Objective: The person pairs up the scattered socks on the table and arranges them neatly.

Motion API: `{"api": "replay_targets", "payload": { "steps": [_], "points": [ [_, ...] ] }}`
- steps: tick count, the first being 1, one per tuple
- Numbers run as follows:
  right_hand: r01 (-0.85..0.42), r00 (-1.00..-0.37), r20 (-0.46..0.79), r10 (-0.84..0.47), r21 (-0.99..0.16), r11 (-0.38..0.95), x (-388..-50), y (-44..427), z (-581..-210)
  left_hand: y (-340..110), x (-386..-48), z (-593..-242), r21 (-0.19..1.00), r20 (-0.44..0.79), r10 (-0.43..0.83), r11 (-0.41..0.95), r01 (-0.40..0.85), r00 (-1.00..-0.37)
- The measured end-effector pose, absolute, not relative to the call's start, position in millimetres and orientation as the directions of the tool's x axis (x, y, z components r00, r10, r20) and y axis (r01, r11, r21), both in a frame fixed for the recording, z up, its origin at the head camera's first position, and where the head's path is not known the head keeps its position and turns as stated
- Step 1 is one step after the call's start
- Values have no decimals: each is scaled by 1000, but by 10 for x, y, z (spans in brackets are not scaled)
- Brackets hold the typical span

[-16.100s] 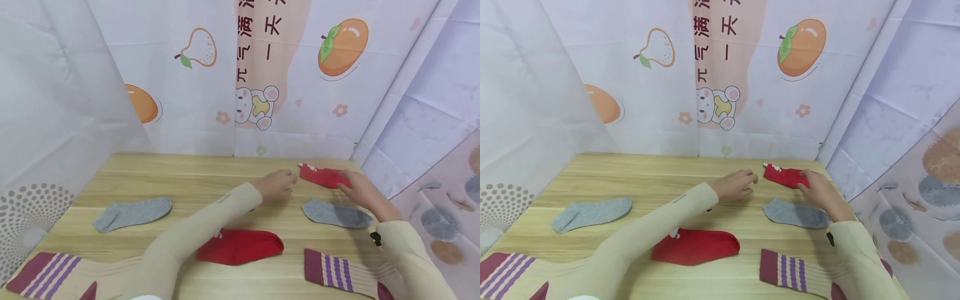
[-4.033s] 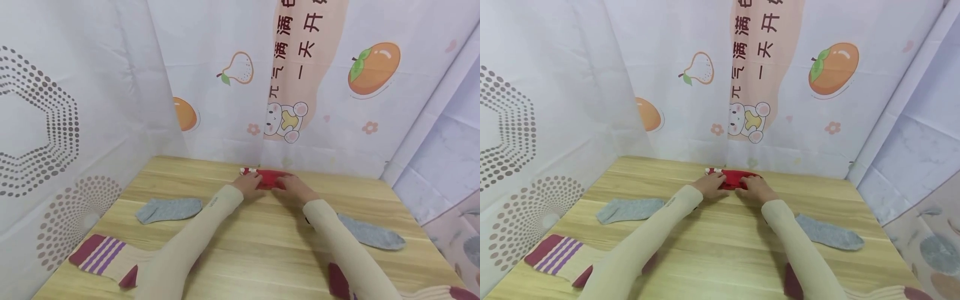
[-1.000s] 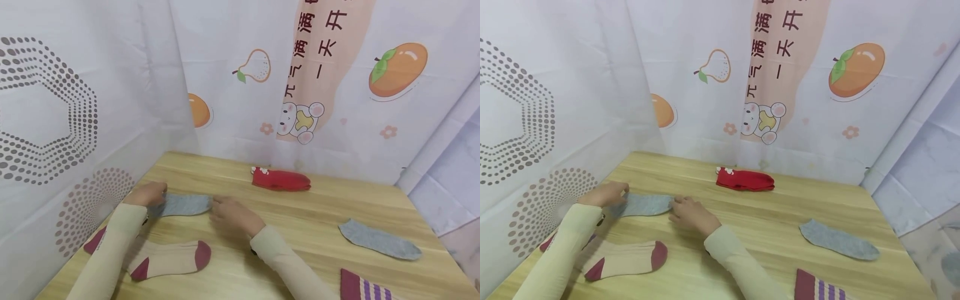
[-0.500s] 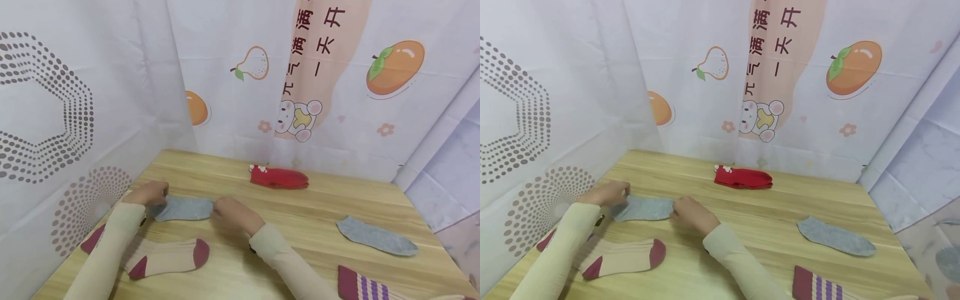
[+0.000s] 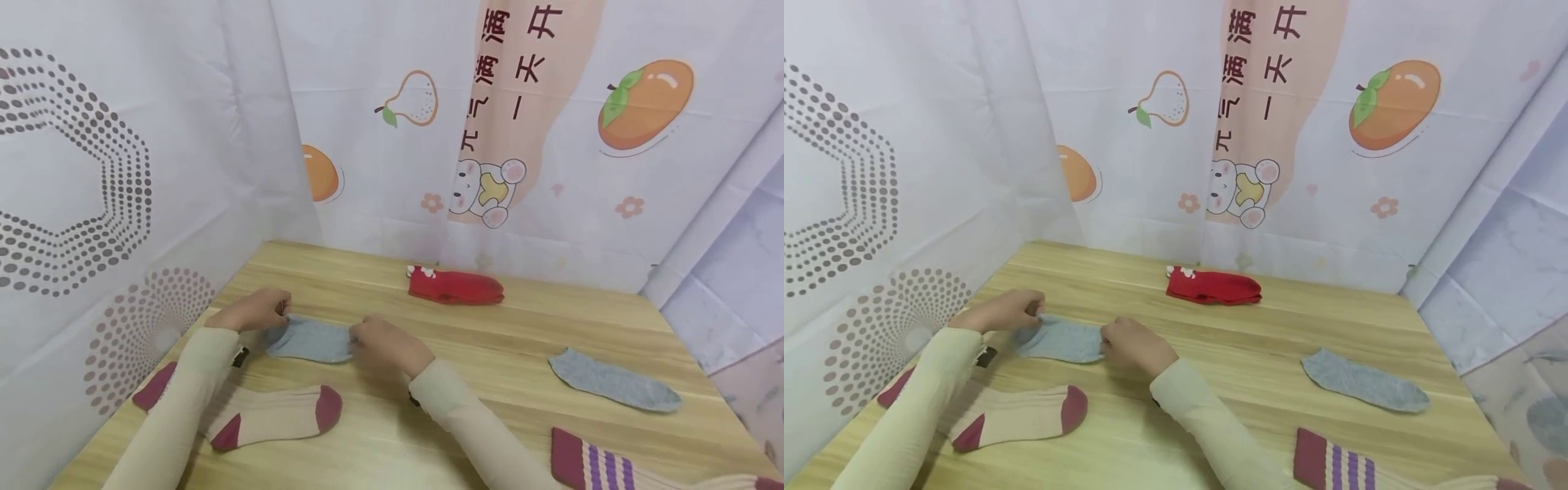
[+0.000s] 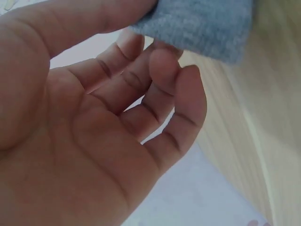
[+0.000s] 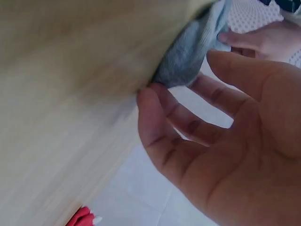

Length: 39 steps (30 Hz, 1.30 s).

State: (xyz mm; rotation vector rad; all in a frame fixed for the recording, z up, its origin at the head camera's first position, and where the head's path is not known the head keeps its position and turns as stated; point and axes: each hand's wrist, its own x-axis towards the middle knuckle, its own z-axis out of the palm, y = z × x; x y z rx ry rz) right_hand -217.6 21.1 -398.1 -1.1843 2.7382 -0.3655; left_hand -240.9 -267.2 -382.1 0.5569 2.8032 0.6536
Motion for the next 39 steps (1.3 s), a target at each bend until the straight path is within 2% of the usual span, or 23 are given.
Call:
{"api": "replay_targets", "payload": {
  "steps": [4, 12, 15, 22, 32, 39],
  "points": [
    [-666, -709, -35, -704, -294, 686, -2194, 254, -3940, -2612, -2416, -3818, 496, -106, 443, 800, 339, -890],
    [-654, -736, -39, -676, -216, 725, -2183, 265, -3933, -2515, -2428, -3837, 566, -112, 507, 739, 364, -854],
    [-648, -739, -46, -672, -221, 729, -2195, 261, -3928, -2493, -2452, -3844, 599, -114, 526, 713, 365, -843],
    [-613, -761, -69, -645, -247, 750, -2261, 261, -3941, -2489, -2480, -3844, 579, -73, 521, 717, 389, -851],
    [-603, -750, -15, -661, -394, 693, -2338, 371, -3757, -2471, -2471, -3769, 540, -48, 516, 734, 412, -855],
    [-611, -752, 56, -657, -434, 662, -2335, 632, -3768, -2413, -2421, -3766, 554, -49, 522, 724, 412, -852]
  ]
}}
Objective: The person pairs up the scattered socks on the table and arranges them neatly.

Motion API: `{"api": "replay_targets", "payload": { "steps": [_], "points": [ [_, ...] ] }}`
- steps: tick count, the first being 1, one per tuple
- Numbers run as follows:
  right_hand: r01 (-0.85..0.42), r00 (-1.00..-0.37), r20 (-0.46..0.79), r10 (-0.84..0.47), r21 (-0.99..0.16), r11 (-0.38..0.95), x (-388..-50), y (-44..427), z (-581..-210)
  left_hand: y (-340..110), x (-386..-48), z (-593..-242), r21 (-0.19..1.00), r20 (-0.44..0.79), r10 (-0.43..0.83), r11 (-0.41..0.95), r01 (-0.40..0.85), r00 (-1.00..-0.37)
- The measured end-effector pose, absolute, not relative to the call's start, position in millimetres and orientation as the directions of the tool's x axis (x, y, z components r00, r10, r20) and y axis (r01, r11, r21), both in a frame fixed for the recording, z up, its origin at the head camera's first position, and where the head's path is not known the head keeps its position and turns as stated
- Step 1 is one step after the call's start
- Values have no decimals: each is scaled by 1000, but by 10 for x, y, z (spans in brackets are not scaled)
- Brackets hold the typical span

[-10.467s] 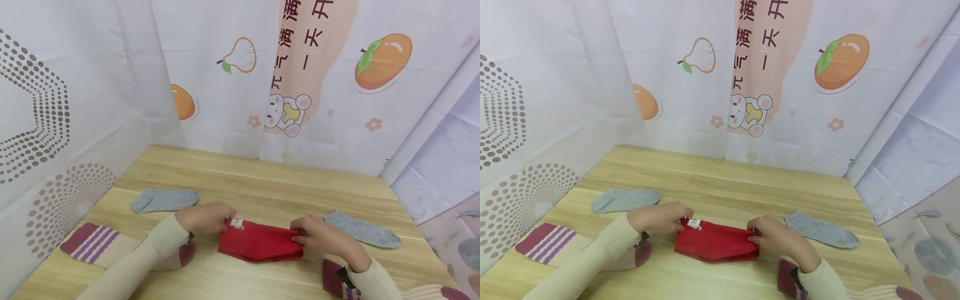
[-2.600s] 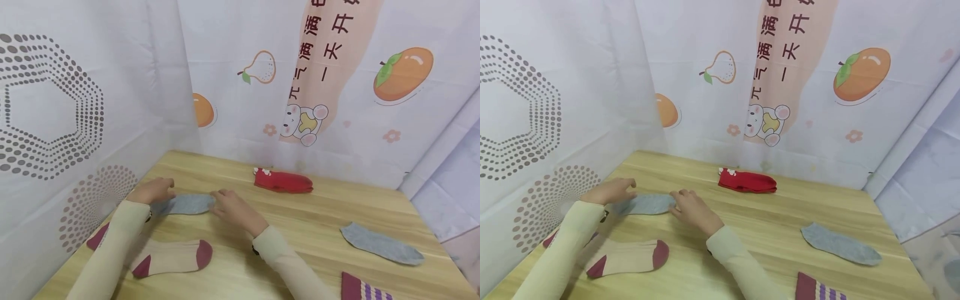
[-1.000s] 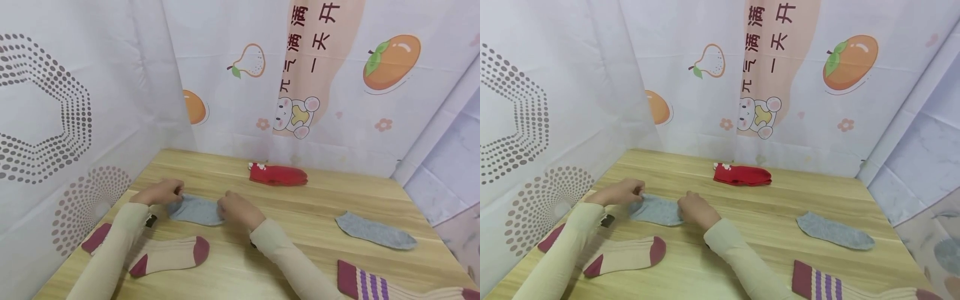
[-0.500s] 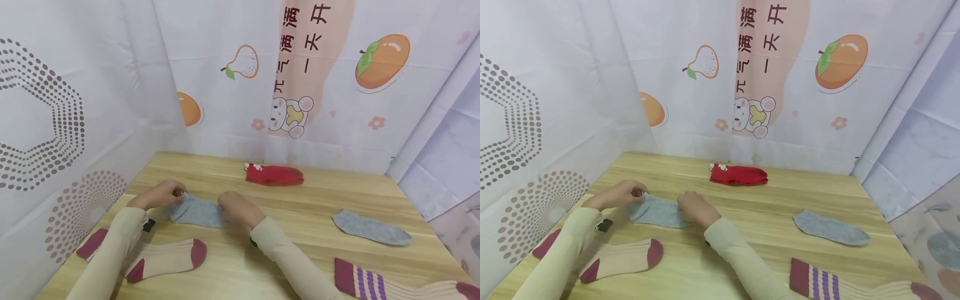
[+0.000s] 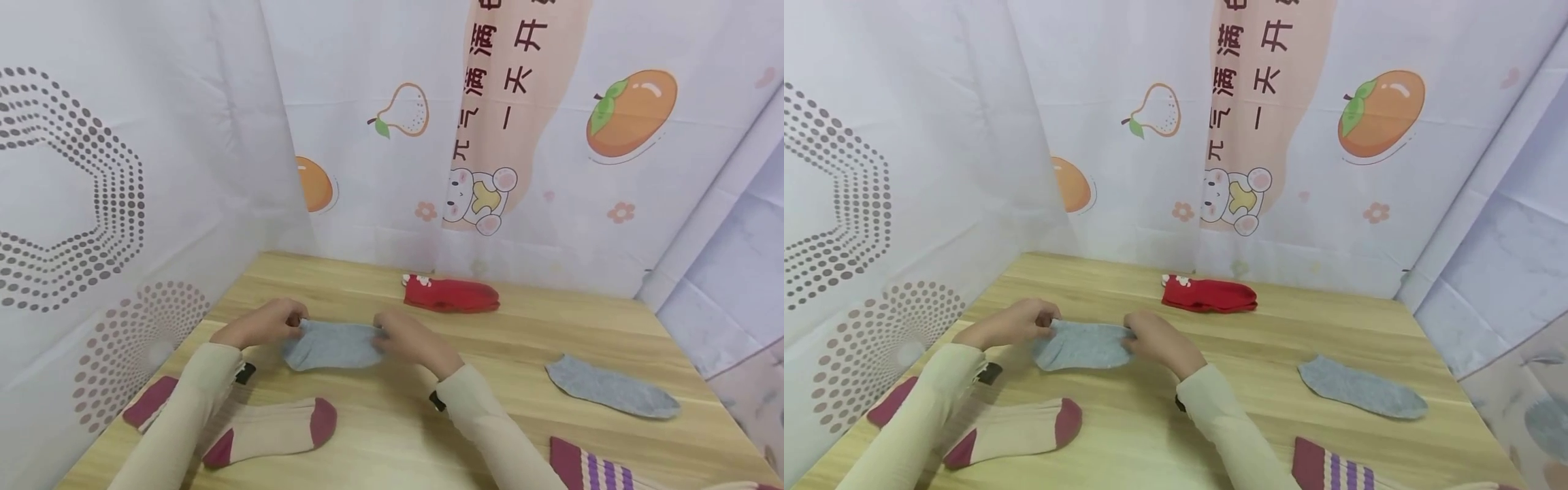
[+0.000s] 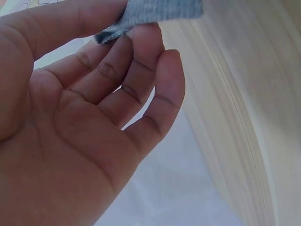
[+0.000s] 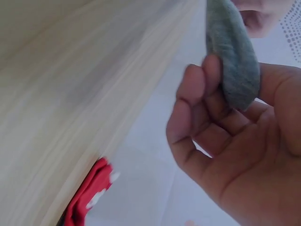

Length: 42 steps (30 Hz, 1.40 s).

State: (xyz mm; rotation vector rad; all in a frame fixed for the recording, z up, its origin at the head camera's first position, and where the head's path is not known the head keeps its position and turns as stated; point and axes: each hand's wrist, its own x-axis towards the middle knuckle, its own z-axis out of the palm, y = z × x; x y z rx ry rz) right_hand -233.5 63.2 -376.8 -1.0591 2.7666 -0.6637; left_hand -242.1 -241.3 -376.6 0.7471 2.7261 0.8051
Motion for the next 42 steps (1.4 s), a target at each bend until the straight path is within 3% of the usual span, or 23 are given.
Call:
{"api": "replay_targets", "payload": {
  "steps": [7, 21, 31, 42],
  "points": [
    [-606, -782, 112, -613, -370, 705, -2282, 935, -3784, -2223, -2395, -3747, 560, -9, 577, 680, 474, -817],
    [-578, -815, 221, -536, -381, 722, -2052, 1551, -3719, -1650, -2233, -3555, 526, 80, 651, 616, 586, -755],
    [-554, -833, 243, -498, -361, 750, -1958, 1773, -3729, -1394, -2229, -3542, 490, 115, 673, 602, 631, -731],
    [-481, -876, 176, -449, -382, 789, -1859, 2082, -3732, -1044, -2248, -3613, 461, 117, 699, 591, 662, -705]
  ]
}}
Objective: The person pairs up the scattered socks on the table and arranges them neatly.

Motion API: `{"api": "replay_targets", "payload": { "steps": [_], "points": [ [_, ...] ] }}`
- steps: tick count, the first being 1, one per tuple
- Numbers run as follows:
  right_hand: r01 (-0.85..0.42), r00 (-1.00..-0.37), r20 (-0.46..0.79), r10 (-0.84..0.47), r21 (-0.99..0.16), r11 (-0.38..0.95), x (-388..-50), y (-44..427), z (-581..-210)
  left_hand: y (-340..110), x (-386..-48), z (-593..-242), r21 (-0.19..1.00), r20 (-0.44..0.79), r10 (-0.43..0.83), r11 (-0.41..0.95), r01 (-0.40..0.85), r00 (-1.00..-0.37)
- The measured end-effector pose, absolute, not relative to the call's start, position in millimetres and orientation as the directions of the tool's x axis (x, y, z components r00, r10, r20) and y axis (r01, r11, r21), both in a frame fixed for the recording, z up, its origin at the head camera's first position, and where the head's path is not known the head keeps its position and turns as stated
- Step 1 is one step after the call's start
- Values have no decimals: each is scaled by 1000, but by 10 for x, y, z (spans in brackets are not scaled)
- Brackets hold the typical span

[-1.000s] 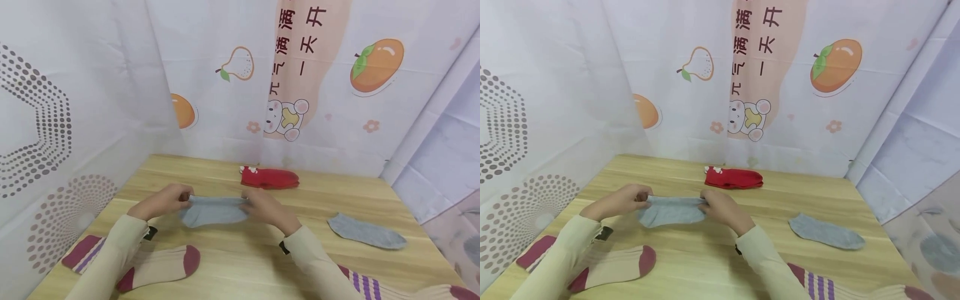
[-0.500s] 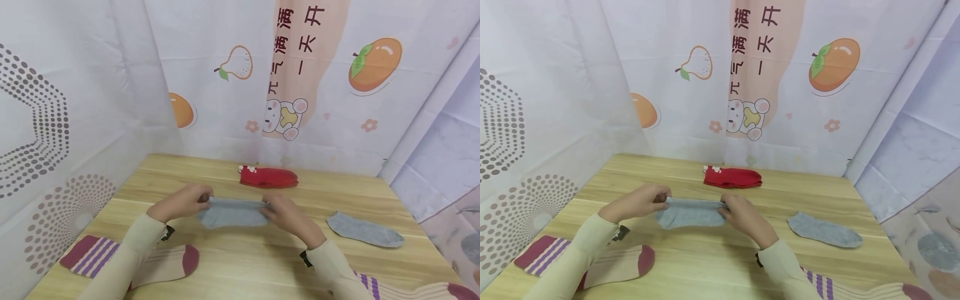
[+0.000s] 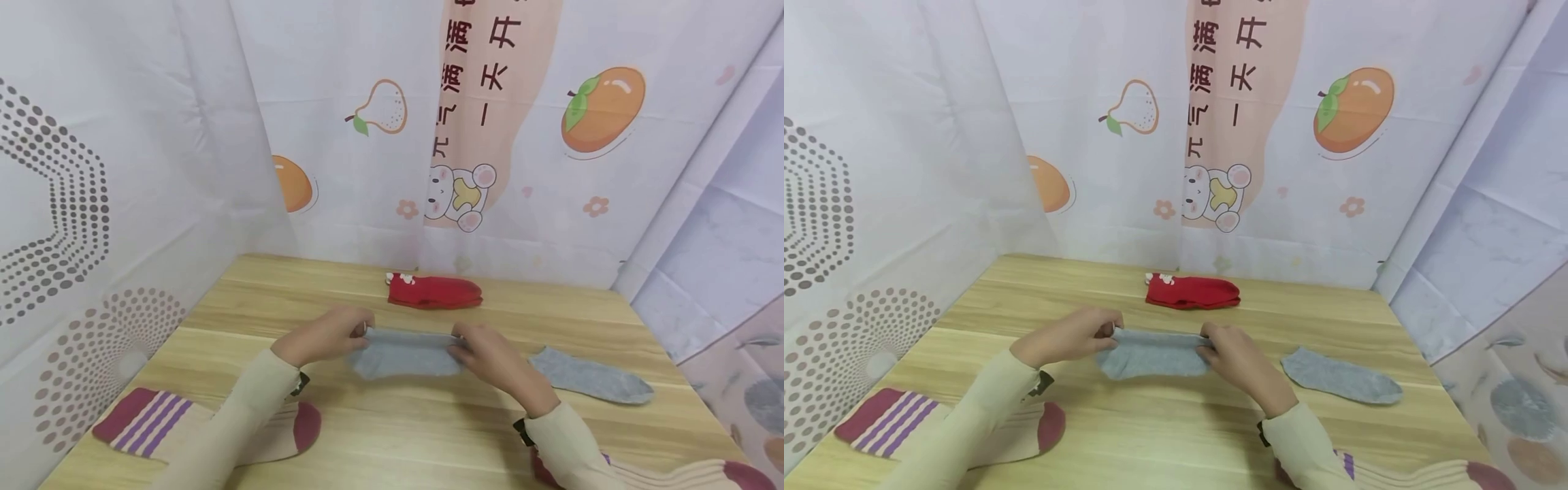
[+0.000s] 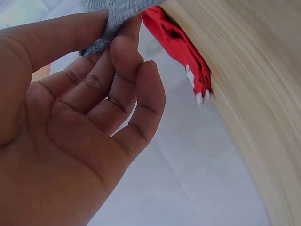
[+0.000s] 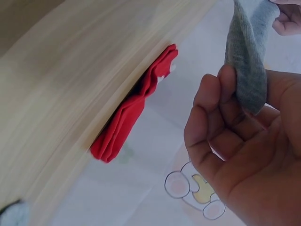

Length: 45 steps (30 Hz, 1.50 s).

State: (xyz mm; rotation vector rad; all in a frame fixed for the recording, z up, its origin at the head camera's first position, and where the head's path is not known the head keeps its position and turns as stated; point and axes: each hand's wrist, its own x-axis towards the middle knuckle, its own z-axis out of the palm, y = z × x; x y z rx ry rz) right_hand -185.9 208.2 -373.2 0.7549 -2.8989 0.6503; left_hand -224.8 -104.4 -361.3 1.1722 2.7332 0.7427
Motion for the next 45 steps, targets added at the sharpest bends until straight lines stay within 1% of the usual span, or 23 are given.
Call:
{"api": "replay_targets", "payload": {
  "steps": [6, 12, 16, 22, 27, 30, 35, 39, 45],
  "points": [
    [-465, -884, 145, -444, -376, 802, -1821, 2254, -3729, -858, -2276, -3649, 435, 120, 730, 570, 696, -673],
    [-446, -894, 135, -428, -371, 814, -1834, 2383, -3682, -663, -2342, -3610, 422, 102, 718, 595, 684, -688],
    [-429, -900, 100, -424, -378, 821, -1831, 2415, -3655, -584, -2381, -3602, 429, 83, 726, 593, 682, -683],
    [-454, -887, 87, -454, -346, 821, -1870, 2445, -3714, -518, -2437, -3772, 418, 60, 734, 597, 685, -676],
    [-465, -880, 60, -472, -319, 826, -1854, 2445, -3773, -449, -2409, -3912, 416, -13, 742, 613, 671, -670],
    [-449, -884, 24, -467, -327, 832, -1830, 2433, -3790, -419, -2391, -3966, 417, -40, 734, 629, 656, -678],
    [-414, -896, -19, -444, -329, 849, -1815, 2436, -3801, -377, -2395, -4045, 388, -28, 732, 635, 668, -681],
    [-395, -902, -50, -429, -305, 866, -1811, 2472, -3817, -333, -2391, -4099, 350, -3, 741, 630, 694, -671],
    [-372, -905, -85, -417, -319, 872, -1802, 2517, -3829, -292, -2338, -4099, 318, -16, 714, 668, 673, -700]
  ]
}}
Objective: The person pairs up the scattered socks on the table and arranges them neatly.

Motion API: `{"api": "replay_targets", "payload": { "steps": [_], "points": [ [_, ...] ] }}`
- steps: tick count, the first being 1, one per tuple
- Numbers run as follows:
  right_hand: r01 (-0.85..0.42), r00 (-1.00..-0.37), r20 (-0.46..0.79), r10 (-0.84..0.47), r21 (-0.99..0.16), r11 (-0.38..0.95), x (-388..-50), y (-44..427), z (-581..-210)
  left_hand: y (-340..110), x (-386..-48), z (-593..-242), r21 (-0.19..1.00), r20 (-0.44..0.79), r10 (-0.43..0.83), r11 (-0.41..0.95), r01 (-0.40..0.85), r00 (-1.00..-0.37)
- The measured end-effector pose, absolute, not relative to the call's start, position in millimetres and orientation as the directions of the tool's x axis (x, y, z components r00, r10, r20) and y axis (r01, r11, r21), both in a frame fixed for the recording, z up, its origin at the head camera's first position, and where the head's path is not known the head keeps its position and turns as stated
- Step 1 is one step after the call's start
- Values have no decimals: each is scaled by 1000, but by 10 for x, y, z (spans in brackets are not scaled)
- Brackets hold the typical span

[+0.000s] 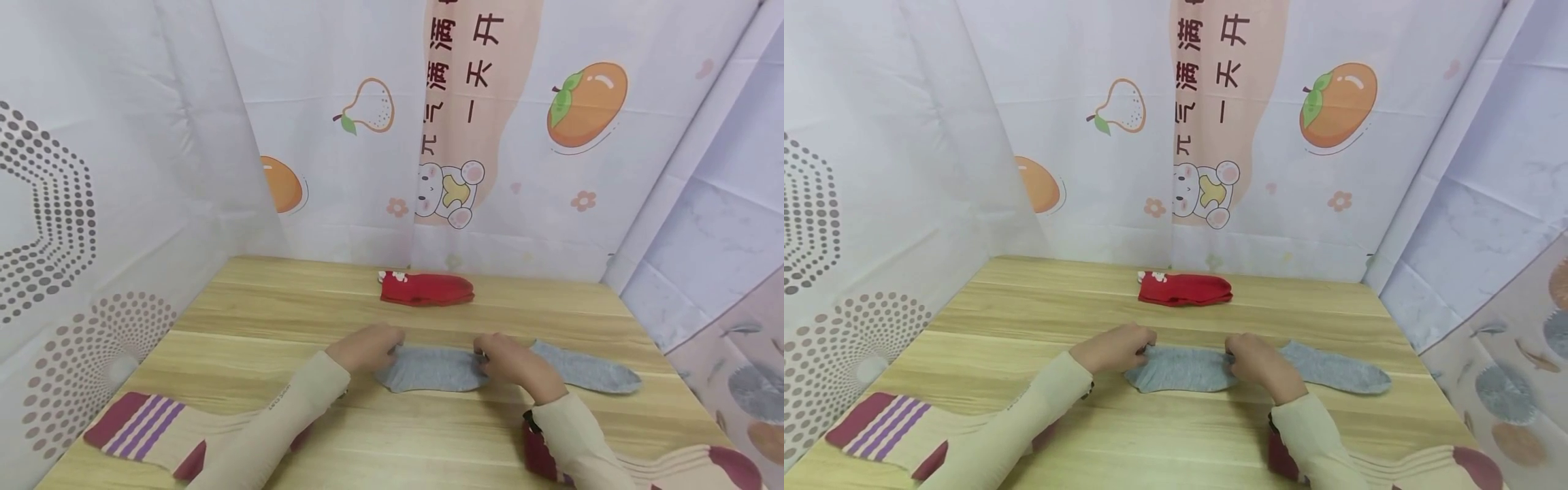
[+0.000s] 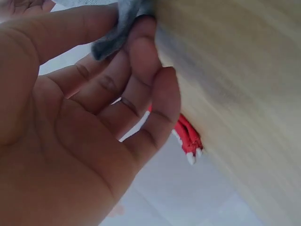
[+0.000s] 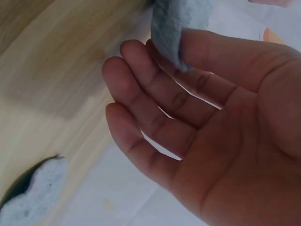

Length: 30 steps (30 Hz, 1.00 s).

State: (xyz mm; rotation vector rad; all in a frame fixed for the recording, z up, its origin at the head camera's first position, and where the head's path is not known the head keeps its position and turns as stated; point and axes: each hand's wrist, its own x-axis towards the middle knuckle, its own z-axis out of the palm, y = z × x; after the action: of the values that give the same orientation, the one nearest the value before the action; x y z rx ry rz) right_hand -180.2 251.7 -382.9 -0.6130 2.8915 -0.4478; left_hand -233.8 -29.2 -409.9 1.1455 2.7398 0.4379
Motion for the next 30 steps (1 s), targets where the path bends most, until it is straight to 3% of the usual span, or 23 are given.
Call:
{"api": "replay_targets", "payload": {
  "steps": [8, 14, 20, 30],
  "points": [
    [-349, -900, -138, -413, -338, 874, -1793, 2678, -3667, -323, -2255, -3994, 247, 19, 675, 712, 658, -738],
    [-286, -924, -137, -358, -376, 881, -1760, 2975, -3474, -239, -2220, -3901, 167, 96, 704, 686, 709, -704],
    [-266, -938, -98, -334, -418, 869, -1706, 3346, -3333, 101, -2205, -3788, 115, 87, 747, 650, 751, -659],
    [-103, -976, -136, -168, -392, 914, -1618, 4030, -3180, 750, -2224, -3713, 147, 59, 804, 579, 802, -591]
  ]
}}
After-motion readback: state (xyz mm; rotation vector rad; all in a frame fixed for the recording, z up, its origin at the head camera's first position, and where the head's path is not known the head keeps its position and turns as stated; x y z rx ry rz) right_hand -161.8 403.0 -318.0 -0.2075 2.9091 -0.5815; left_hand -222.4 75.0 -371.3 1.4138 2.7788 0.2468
